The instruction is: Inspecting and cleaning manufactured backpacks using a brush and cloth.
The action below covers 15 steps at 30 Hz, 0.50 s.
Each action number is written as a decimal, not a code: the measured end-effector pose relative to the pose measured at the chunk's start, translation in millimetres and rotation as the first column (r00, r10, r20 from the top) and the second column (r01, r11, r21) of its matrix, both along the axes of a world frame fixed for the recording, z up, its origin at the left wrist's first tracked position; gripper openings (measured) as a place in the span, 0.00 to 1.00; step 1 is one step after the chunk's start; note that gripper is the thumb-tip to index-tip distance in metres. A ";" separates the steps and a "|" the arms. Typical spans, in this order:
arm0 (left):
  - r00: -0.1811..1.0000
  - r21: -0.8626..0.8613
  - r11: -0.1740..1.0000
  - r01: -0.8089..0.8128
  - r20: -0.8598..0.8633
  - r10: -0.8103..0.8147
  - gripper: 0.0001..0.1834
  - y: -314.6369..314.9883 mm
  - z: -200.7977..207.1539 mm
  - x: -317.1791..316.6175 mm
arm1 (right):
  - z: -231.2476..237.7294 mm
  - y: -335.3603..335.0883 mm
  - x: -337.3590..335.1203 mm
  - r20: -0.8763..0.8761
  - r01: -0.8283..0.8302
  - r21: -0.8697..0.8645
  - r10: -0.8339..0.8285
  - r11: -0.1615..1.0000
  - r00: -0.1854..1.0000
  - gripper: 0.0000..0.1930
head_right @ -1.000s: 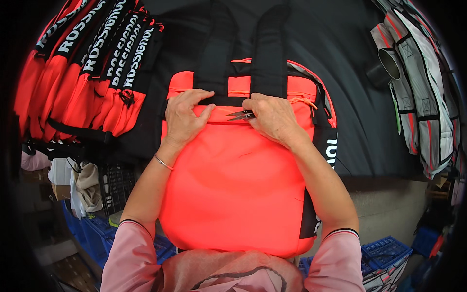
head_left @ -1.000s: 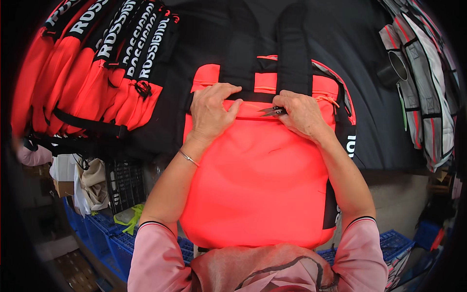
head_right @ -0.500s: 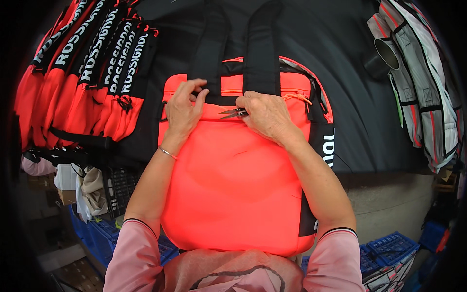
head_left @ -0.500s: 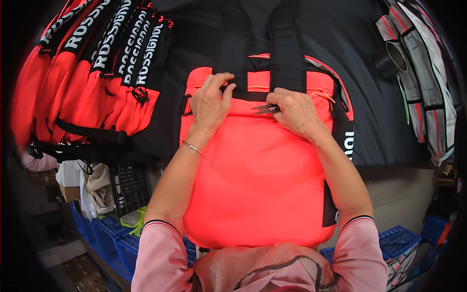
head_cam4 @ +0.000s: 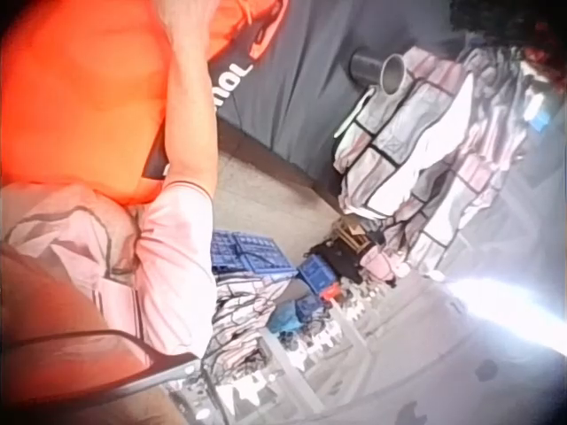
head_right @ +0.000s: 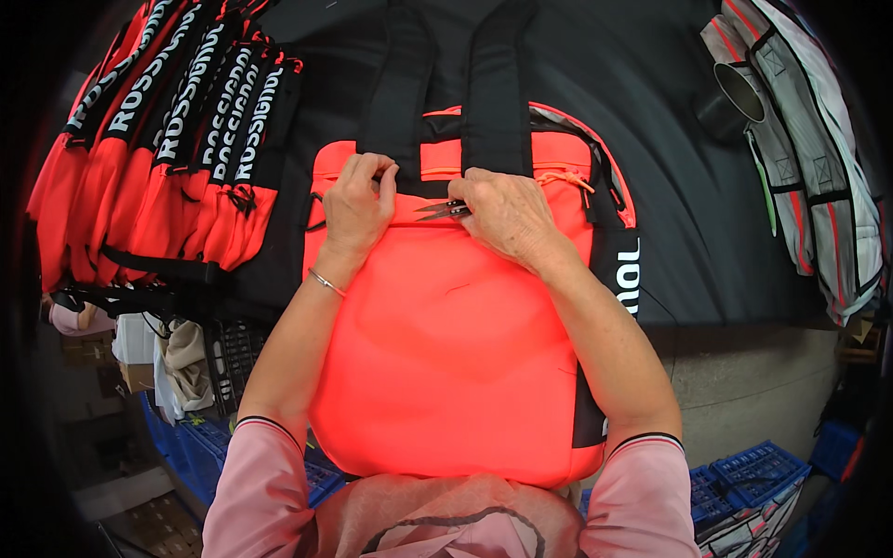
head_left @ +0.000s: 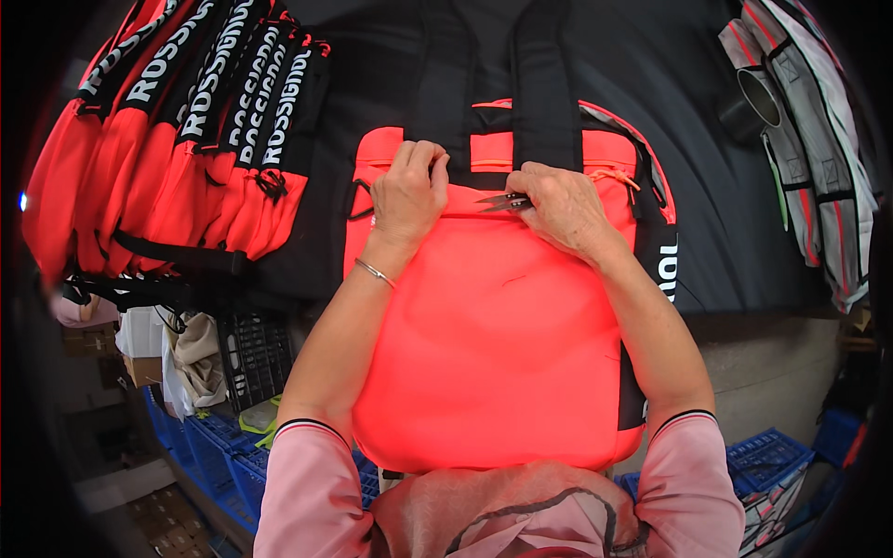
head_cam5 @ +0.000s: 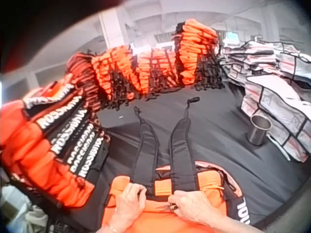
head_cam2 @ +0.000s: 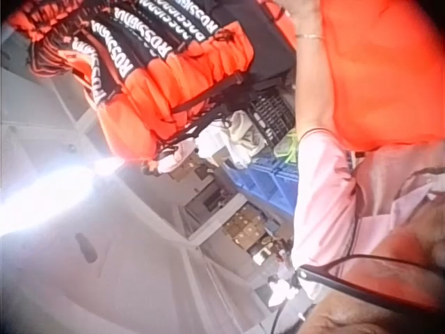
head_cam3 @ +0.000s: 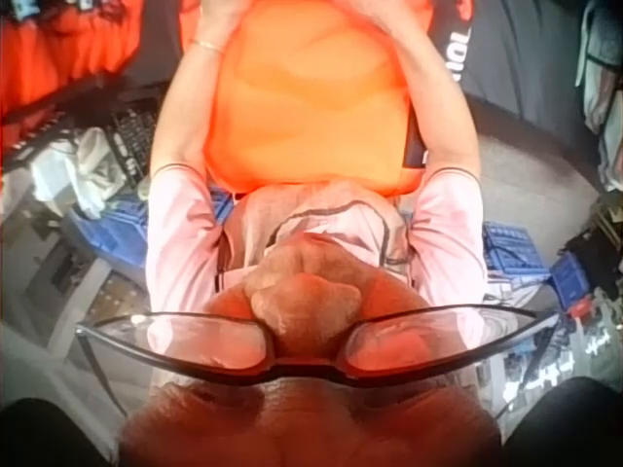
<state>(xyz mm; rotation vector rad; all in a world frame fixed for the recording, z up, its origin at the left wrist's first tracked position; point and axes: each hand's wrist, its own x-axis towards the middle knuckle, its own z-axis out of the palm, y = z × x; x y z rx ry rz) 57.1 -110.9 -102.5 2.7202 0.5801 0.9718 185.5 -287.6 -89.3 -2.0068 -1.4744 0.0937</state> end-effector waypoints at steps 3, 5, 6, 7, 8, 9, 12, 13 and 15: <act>0.997 -0.077 0.995 0.068 0.025 -0.066 0.05 -0.4 0.2 -5.8 | -0.6 -1.7 0.9 -0.008 -0.004 0.012 0.004 1.000 1.000 0.06; 0.981 -0.056 0.980 0.191 -0.007 -0.192 0.04 0.2 4.4 -9.9 | 2.8 -1.1 0.9 -0.015 -0.010 -0.030 0.009 1.000 1.000 0.07; 0.981 -0.056 0.980 0.192 -0.010 -0.193 0.04 -0.3 5.6 -9.6 | 2.6 -1.2 0.8 -0.018 -0.009 -0.029 0.008 1.000 1.000 0.07; 0.979 -0.027 0.981 0.191 -0.062 -0.193 0.04 -1.4 7.1 -9.0 | 2.7 -1.1 0.7 -0.016 -0.006 -0.031 0.005 1.000 1.000 0.07; 0.975 0.001 0.981 0.192 -0.113 -0.191 0.04 -2.6 9.0 -8.0 | 2.6 -1.0 0.7 -0.015 -0.002 -0.033 0.002 0.999 1.000 0.07; 0.975 0.002 0.981 0.192 -0.114 -0.191 0.04 -3.5 11.5 -6.4 | 2.3 -0.6 0.7 -0.016 -0.002 -0.032 0.002 0.999 1.000 0.07; 0.951 0.079 0.970 0.231 -0.227 -0.208 0.04 -3.3 18.1 1.0 | 1.9 -0.9 0.7 0.002 -0.010 -0.023 0.010 1.000 1.000 0.07; 0.928 0.069 0.965 0.252 -0.299 -0.222 0.04 0.7 19.6 4.5 | 2.8 0.0 0.6 -0.001 -0.008 -0.029 0.008 1.000 1.000 0.07; 0.900 0.059 0.961 0.271 -0.369 -0.231 0.04 3.3 21.7 7.6 | 2.9 0.0 0.2 -0.004 -0.008 -0.032 0.008 0.999 1.000 0.07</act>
